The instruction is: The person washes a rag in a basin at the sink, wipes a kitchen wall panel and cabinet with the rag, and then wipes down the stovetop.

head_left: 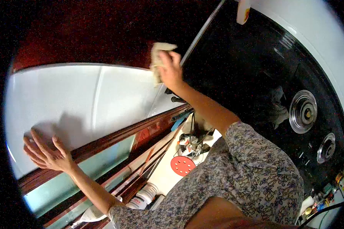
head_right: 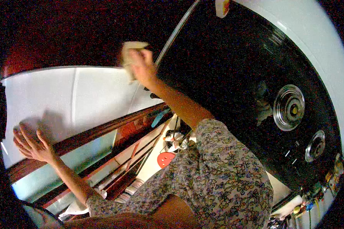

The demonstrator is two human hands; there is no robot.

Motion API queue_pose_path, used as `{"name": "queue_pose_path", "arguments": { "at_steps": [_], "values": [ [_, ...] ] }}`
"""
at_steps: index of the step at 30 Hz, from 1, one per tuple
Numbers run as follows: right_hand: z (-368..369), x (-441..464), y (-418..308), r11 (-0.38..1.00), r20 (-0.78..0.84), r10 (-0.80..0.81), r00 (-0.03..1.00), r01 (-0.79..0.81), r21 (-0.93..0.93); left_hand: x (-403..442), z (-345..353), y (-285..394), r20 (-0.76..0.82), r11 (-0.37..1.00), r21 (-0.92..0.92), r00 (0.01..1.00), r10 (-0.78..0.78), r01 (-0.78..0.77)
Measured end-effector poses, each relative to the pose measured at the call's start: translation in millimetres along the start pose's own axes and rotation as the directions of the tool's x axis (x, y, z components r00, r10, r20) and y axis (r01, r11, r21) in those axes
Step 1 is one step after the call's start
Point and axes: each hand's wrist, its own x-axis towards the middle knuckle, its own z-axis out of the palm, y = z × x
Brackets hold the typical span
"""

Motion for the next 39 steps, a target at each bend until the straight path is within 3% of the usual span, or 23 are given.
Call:
{"name": "queue_pose_path", "arguments": {
  "at_steps": [3, 4, 7, 9, 10, 11, 12, 13, 14, 15, 17, 20, 23, 27, 28, 29, 30, 31, 33, 35, 37, 38, 39],
  "values": [
    [-9, -35, 103, 0.891, -0.109, 0.43, 0.896, -0.441, -0.11, -1, 1, 1, 0.004, 0.999, 0.037, 1.0, -0.006, 0.006],
    [-27, -32, 105, 0.905, -0.036, 0.375, 0.926, -0.375, -0.2, -1, 1, 1, 0.017, 0.999, 0.052, 1.0, -0.015, 0.014],
    [-47, 8, 120, 0.97, -0.173, 0.227, 0.958, -0.239, -0.052, 2, 3, 3, 0.015, 0.998, 0.068, 1.0, -0.014, 0.013],
    [-67, 68, 127, 0.963, -0.411, 0.255, 0.875, -0.27, 0.022, 1, 3, 2, 0.034, 0.997, 0.083, 0.999, -0.012, 0.01],
    [-92, 100, 119, 0.952, -0.36, 0.293, 0.885, -0.305, 0.026, 1, 2, 2, 0.041, 0.996, 0.092, 0.999, -0.014, 0.01],
    [-102, 130, 154, 0.934, -0.33, 0.317, 0.889, -0.354, -0.057, 0, 1, 1, 0.049, 0.995, 0.098, 0.999, -0.015, 0.01],
    [-112, 158, 168, 0.933, -0.413, 0.166, 0.896, -0.278, -0.227, -4, 2, -4, 0.064, 0.995, 0.104, 0.998, -0.014, 0.007],
    [-126, 178, 164, 0.952, -0.387, 0.086, 0.918, -0.19, -0.24, -4, 3, -4, 0.055, 0.996, 0.091, 0.998, -0.01, 0.005],
    [-129, 198, 184, 0.91, -0.376, 0.02, 0.926, -0.173, -0.376, -4, 4, -3, 0.049, 0.997, 0.077, 0.999, -0.007, 0.003],
    [-130, 219, 231, 0.821, -0.179, -0.237, 0.955, 0.098, -0.562, -4, 4, -2, 0.045, 0.998, 0.061, 0.999, -0.001, -0.001],
    [-117, 240, 305, 0.622, -0.054, -0.365, 0.929, 0.201, -0.757, -2, 5, -2, 0.063, 0.998, 0.066, 0.998, -0.002, -0.003],
    [-102, 214, 318, 0.813, -0.088, -0.092, 0.992, 0.024, -0.581, -7, 7, -9, 0.086, 0.993, 0.118, 0.996, 0.009, -0.019],
    [-81, 165, 239, 0.798, -0.193, -0.12, 0.974, -0.021, -0.603, -9, 6, -8, 0.099, 0.993, 0.114, 0.995, -0.004, -0.007],
    [-78, 74, 146, 0.748, 0.096, -0.144, 0.985, 0.172, -0.641, -7, 7, -8, 0.105, 0.991, 0.134, 0.994, 0.005, -0.019],
    [-70, 42, 154, 0.716, 0.357, -0.123, 0.926, 0.332, -0.615, -7, 7, -7, 0.106, 0.99, 0.137, 0.994, 0.0, -0.015],
    [-71, 16, 135, 0.801, 0.426, -0.115, 0.898, 0.337, -0.494, -7, 6, -7, 0.109, 0.99, 0.141, 0.994, -0.004, -0.011],
    [-71, -3, 126, 0.974, 0.582, 0.133, 0.802, 0.002, -0.227, -6, 6, -5, 0.111, 0.99, 0.143, 0.994, -0.005, -0.011],
    [-82, -8, 118, 0.98, 0.681, -0.089, 0.727, 0.185, -0.069, -5, 6, -3, 0.104, 0.991, 0.134, 0.995, -0.01, -0.004],
    [-91, 7, 108, 0.996, 0.623, -0.038, 0.781, 0.079, -0.038, -2, 5, 0, 0.094, 0.992, 0.124, 0.995, -0.017, 0.005],
    [-115, 45, 120, 0.942, 0.466, 0.176, 0.867, -0.286, 0.177, 1, 3, 4, 0.093, 0.993, 0.12, 0.995, -0.024, 0.013],
    [-136, 101, 135, 0.853, 0.214, 0.277, 0.937, -0.342, 0.393, 0, 4, 5, 0.093, 0.993, 0.118, 0.996, -0.017, 0.006],
    [-138, 129, 155, 0.803, 0.139, 0.38, 0.914, -0.401, 0.44, -3, 5, 1, 0.09, 0.993, 0.115, 0.996, -0.015, 0.005],
    [-149, 156, 145, 0.973, -0.079, 0.176, 0.981, -0.161, 0.165, -7, 6, -4, 0.084, 0.994, 0.112, 0.996, -0.012, 0.003]
  ]
}}
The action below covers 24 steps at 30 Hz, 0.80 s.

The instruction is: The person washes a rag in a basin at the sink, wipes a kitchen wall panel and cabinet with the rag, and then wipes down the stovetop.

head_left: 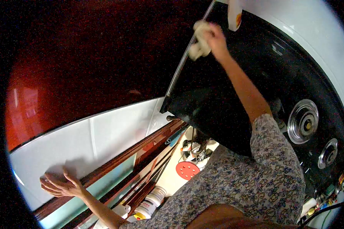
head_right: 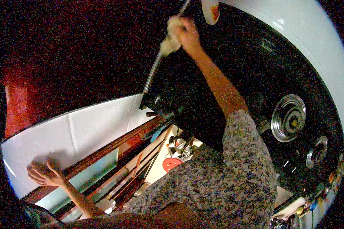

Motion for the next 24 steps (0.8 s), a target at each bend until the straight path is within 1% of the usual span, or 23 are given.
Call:
{"name": "queue_pose_path", "arguments": {
  "at_steps": [1, 3, 4, 6, 7, 9, 10, 11, 12, 13, 14, 15, 16, 17, 18, 19, 20, 22, 24],
  "values": [
    [7, 28, 33, 0.985, -0.112, -0.03, 0.993, 0.011, -0.171, -2, 2, -3, -0.006, 1.0, -0.001, 1.0, 0.002, -0.002],
    [22, 79, 147, 0.944, -0.095, -0.142, 0.985, 0.106, -0.314, -1, 0, 2, 0.002, 1.0, 0.027, 1.0, -0.004, 0.004],
    [35, 90, 162, 0.831, -0.127, -0.239, 0.963, 0.135, -0.539, 1, 0, 3, 0.004, 0.999, 0.04, 1.0, -0.004, 0.004],
    [47, 84, 148, 0.763, -0.21, -0.276, 0.938, 0.081, -0.641, 1, 0, 2, 0.014, 0.999, 0.045, 1.0, 0.003, -0.004],
    [49, 77, 136, 0.785, -0.184, -0.159, 0.97, 0.011, -0.62, -1, 0, 1, 0.021, 0.999, 0.045, 1.0, 0.003, -0.004],
    [45, 52, 97, 0.796, -0.12, 0.074, 0.99, -0.131, -0.591, -3, 1, 2, 0.038, 1.0, 0.028, 0.999, -0.002, 0.001],
    [45, 36, 89, 0.808, -0.108, -0.134, 0.985, 0.045, -0.588, -2, 0, 1, 0.047, 1.0, 0.017, 0.999, 0.0, -0.001],
    [47, 15, 80, 0.805, -0.098, -0.246, 0.964, 0.146, -0.576, -3, 0, 1, 0.047, 1.0, 0.027, 0.999, 0.008, -0.009],
    [48, -14, 68, 0.818, -0.039, -0.244, 0.969, 0.184, -0.545, -2, 1, 1, 0.046, 1.0, 0.027, 0.999, 0.002, -0.004],
    [53, -42, 56, 0.787, -0.029, -0.344, 0.939, 0.271, -0.555, -1, 1, 1, 0.043, 1.0, 0.03, 0.999, -0.003, 0.002],
    [53, -73, 39, 0.908, 0.075, -0.247, 0.966, 0.258, -0.33, 0, 1, 1, 0.04, 0.999, 0.033, 0.999, -0.009, 0.008],
    [58, -111, 32, 0.912, 0.261, 0.016, 0.965, 0.092, -0.4, -2, 0, 1, 0.061, 0.998, 0.046, 0.998, -0.034, 0.031],
    [50, -134, 10, 0.939, 0.424, 0.057, 0.904, 0.096, -0.332, -3, -2, 3, 0.064, 0.998, 0.04, 0.997, -0.041, 0.038],
    [42, -157, -12, 0.961, 0.574, 0.096, 0.813, 0.074, -0.266, -1, -3, 5, 0.067, 0.998, 0.035, 0.997, -0.045, 0.043],
    [41, -171, -20, 0.976, 0.585, 0.199, 0.786, -0.103, -0.193, 1, -4, 6, 0.067, 0.998, 0.033, 0.997, -0.05, 0.048],
    [48, -181, -5, 0.958, 0.505, 0.282, 0.816, -0.266, -0.106, 2, -4, 6, 0.068, 0.998, 0.034, 0.996, -0.056, 0.054],
    [53, -188, 9, 0.91, 0.434, 0.375, 0.819, -0.413, -0.006, 4, -3, 6, 0.064, 0.998, 0.029, 0.997, -0.049, 0.047],
    [39, -146, 3, 0.809, 0.303, 0.366, 0.88, -0.462, 0.363, 3, -3, 6, 0.059, 0.999, 0.018, 0.997, -0.045, 0.044],
    [24, -81, 6, 0.761, 0.219, 0.315, 0.924, -0.384, 0.523, 5, -5, 10, 0.061, 0.999, 0.021, 0.997, -0.05, 0.049]
  ]
}}
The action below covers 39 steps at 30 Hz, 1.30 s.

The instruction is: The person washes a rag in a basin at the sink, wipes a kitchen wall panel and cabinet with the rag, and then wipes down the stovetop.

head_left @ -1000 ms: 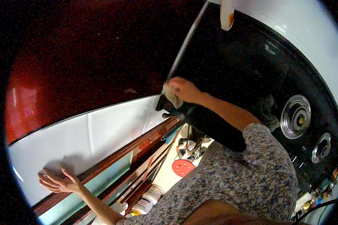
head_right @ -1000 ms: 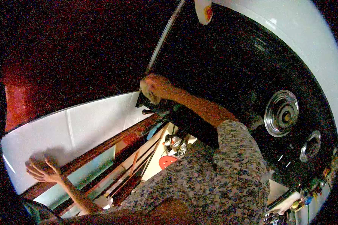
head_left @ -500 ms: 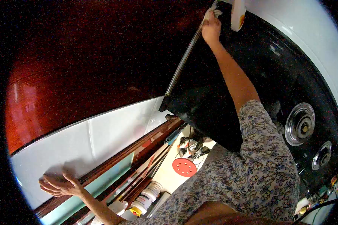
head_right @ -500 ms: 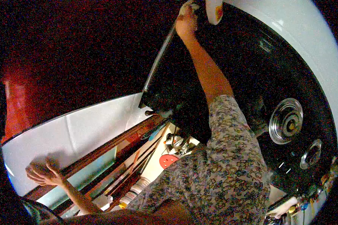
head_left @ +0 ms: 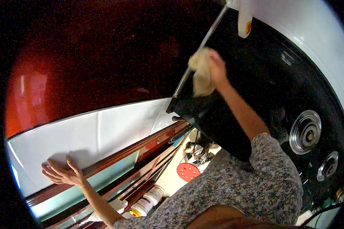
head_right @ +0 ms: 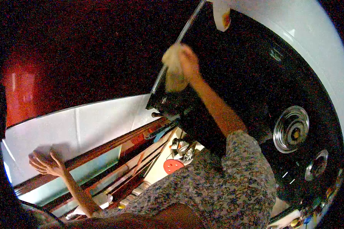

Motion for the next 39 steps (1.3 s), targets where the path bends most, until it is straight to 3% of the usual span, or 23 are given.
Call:
{"name": "queue_pose_path", "arguments": {
  "at_steps": [2, 4, 6, 7, 9, 12, 13, 14, 16, 17, 18, 19, 22, 23, 24, 26, 28, 30, 32, 34, 35, 37, 39],
  "values": [
    [6, 50, -43, 0.969, -0.113, 0.002, 0.994, 0.026, 0.246, 3, -1, 3, -0.006, 1.0, -0.012, 1.0, 0.009, -0.009],
    [27, 74, -58, 0.97, -0.156, -0.184, 0.97, 0.205, 0.131, 0, 0, -1, -0.001, 1.0, 0.012, 1.0, 0.01, -0.01],
    [67, 72, -53, 0.918, -0.094, -0.394, 0.914, 0.386, -0.095, -1, 1, -2, 0.0, 1.0, 0.018, 1.0, -0.001, 0.001],
    [90, 61, -53, 0.743, -0.093, -0.538, 0.837, 0.419, -0.522, -2, 1, -3, 0.002, 1.0, 0.019, 1.0, -0.006, 0.006],
    [134, 34, -58, 0.545, 0.009, -0.672, 0.74, 0.502, -0.672, -3, 2, -4, 0.002, 1.0, 0.017, 1.0, -0.012, 0.012],
    [152, 23, -74, 0.477, 0.172, -0.666, 0.725, 0.592, -0.649, 3, -3, 3, 0.016, 1.0, 0.003, 1.0, 0.002, -0.002],
    [142, 42, -64, 0.365, 0.161, -0.709, 0.686, 0.553, -0.749, 1, -2, 0, 0.004, 1.0, 0.005, 1.0, 0.011, -0.011],
    [131, 68, -57, 0.27, 0.029, -0.782, 0.623, 0.379, -0.885, 1, -1, -1, 0.0, 1.0, 0.01, 1.0, 0.027, -0.027],
    [77, 115, -27, 0.558, -0.29, -0.684, 0.669, 0.225, -0.798, 3, -3, 2, 0.007, 1.0, 0.009, 1.0, 0.006, -0.006],
    [37, 142, 28, 0.544, -0.364, -0.732, 0.575, 0.173, -0.821, 2, -3, 0, 0.004, 1.0, 0.012, 1.0, 0.015, -0.015],
    [20, 136, 36, 0.528, -0.458, -0.55, 0.698, -0.134, -0.839, -1, -1, -4, 0.001, 1.0, 0.014, 1.0, 0.028, -0.028],
    [15, 142, 46, 0.515, -0.409, -0.686, 0.601, 0.004, -0.857, -2, 0, -7, -0.003, 0.999, 0.016, 0.999, 0.039, -0.039],
    [41, 124, 23, 0.921, -0.652, -0.352, 0.671, 0.123, -0.371, -1, -2, -5, 0.016, 1.0, 0.02, 1.0, 0.019, -0.019],
    [66, 99, -13, 0.889, -0.579, -0.435, 0.689, 0.227, -0.398, 0, -2, -4, 0.011, 0.999, 0.035, 1.0, 0.018, -0.018],
    [80, 81, -36, 0.849, -0.322, -0.498, 0.805, 0.375, -0.373, 1, -3, -4, 0.007, 0.999, 0.047, 1.0, 0.021, -0.021],
    [143, 41, -87, 0.641, -0.14, -0.685, 0.715, 0.499, -0.583, 2, -1, -2, 0.009, 0.999, 0.046, 1.0, 0.025, -0.025],
    [177, 23, -131, 0.57, 0.004, -0.786, 0.618, 0.728, -0.381, 2, -3, -1, 0.012, 0.999, 0.038, 1.0, 0.018, -0.019],
    [182, 43, -145, 0.356, 0.286, -0.831, 0.477, 0.851, -0.385, -1, -2, -4, 0.02, 0.999, 0.05, 1.0, 0.013, -0.014],
    [184, 77, -151, 0.155, 0.245, -0.896, 0.369, 0.78, -0.607, 4, -5, 1, 0.012, 0.999, 0.036, 1.0, 0.018, -0.018],
    [158, 131, -140, 0.252, 0.059, -0.922, 0.383, 0.708, -0.66, 3, -5, 0, 0.014, 0.998, 0.051, 1.0, 0.02, -0.021],
    [127, 165, -126, 0.519, -0.083, -0.803, 0.59, 0.625, -0.583, 4, -5, 1, 0.017, 0.998, 0.062, 0.999, 0.029, -0.03],
    [65, 190, -90, 0.714, -0.252, -0.633, 0.731, 0.427, -0.554, 3, -4, 0, 0.028, 0.995, 0.091, 0.999, 0.032, -0.034],
    [21, 191, -18, 0.617, -0.349, -0.721, 0.598, 0.326, -0.717, 0, -3, -4, 0.045, 0.992, 0.124, 0.999, 0.013, -0.019]
  ]
}}
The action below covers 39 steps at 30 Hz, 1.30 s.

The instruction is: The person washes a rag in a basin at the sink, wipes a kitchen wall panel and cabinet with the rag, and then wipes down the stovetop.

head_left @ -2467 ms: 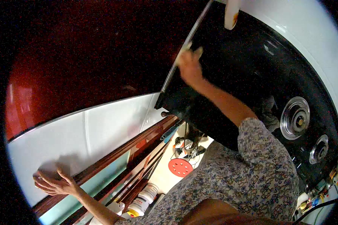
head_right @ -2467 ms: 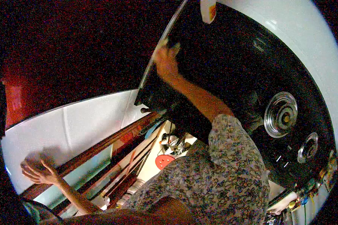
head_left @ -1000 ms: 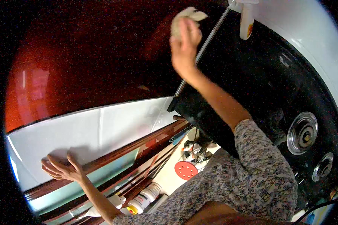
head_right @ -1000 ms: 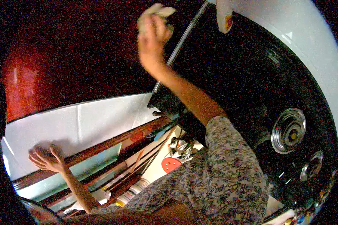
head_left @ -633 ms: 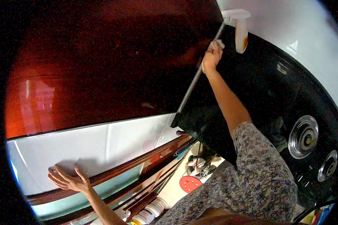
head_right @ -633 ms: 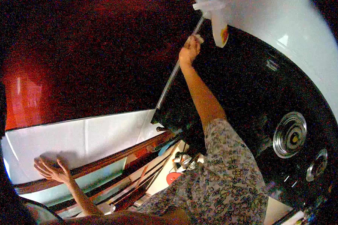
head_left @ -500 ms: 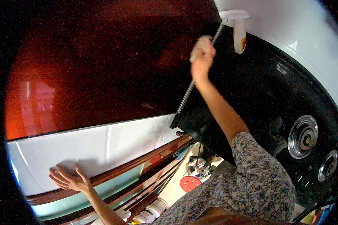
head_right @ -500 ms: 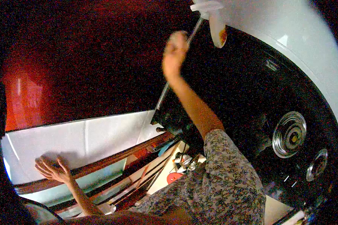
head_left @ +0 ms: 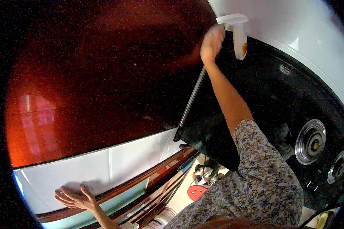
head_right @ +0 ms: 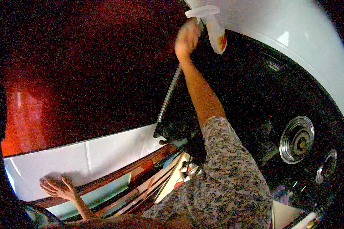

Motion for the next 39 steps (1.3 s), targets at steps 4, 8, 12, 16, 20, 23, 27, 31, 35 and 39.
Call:
{"name": "queue_pose_path", "arguments": {
  "at_steps": [4, 8, 12, 16, 20, 23, 27, 31, 35, 39],
  "values": [
    [-9, -49, 13, 0.989, -0.023, 0.149, 0.989, -0.149, -0.003, -1, 0, 3, -0.005, 0.999, -0.032, 1.0, -0.002, 0.002],
    [-49, -73, -64, 0.933, 0.077, 0.195, 0.978, -0.209, 0.291, 0, 2, 1, -0.022, 0.999, -0.033, 1.0, 0.014, -0.015],
    [-74, -85, -210, 0.866, 0.243, -0.237, 0.94, 0.091, 0.492, -1, 1, -1, -0.016, 0.999, -0.006, 0.999, 0.031, -0.031],
    [-51, -59, -283, 0.689, 0.297, -0.702, 0.648, 0.511, 0.514, -4, 2, -2, -0.007, 1.0, 0.001, 1.0, 0.011, -0.011],
    [1, 10, -266, 0.781, 0.197, -0.614, 0.765, 0.551, 0.296, -3, 0, -1, 0.021, 0.999, 0.036, 1.0, 0.021, -0.022],
    [11, 81, -223, 0.91, 0.129, -0.372, 0.919, 0.334, 0.247, -3, 1, -2, 0.044, 0.998, 0.054, 0.999, 0.028, -0.031],
    [23, 95, -114, 0.923, -0.072, -0.383, 0.921, 0.385, 0.015, 3, 3, 3, 0.001, 0.999, 0.034, 0.999, 0.035, -0.035],
    [7, 45, -11, 0.945, 0.251, 0.319, 0.914, -0.326, -0.012, -4, 6, -2, 0.035, 0.997, 0.074, 0.999, 0.035, -0.037],
    [-18, -29, 46, 0.954, 0.173, 0.026, 0.985, 0.027, -0.299, -5, 7, 0, 0.031, 0.998, 0.061, 0.999, 0.009, -0.011],
    [-63, -85, 4, 0.973, 0.341, 0.118, 0.933, -0.04, -0.227, -3, 5, 1, 0.034, 0.999, 0.048, 0.999, 0.006, -0.007]
  ]
}}
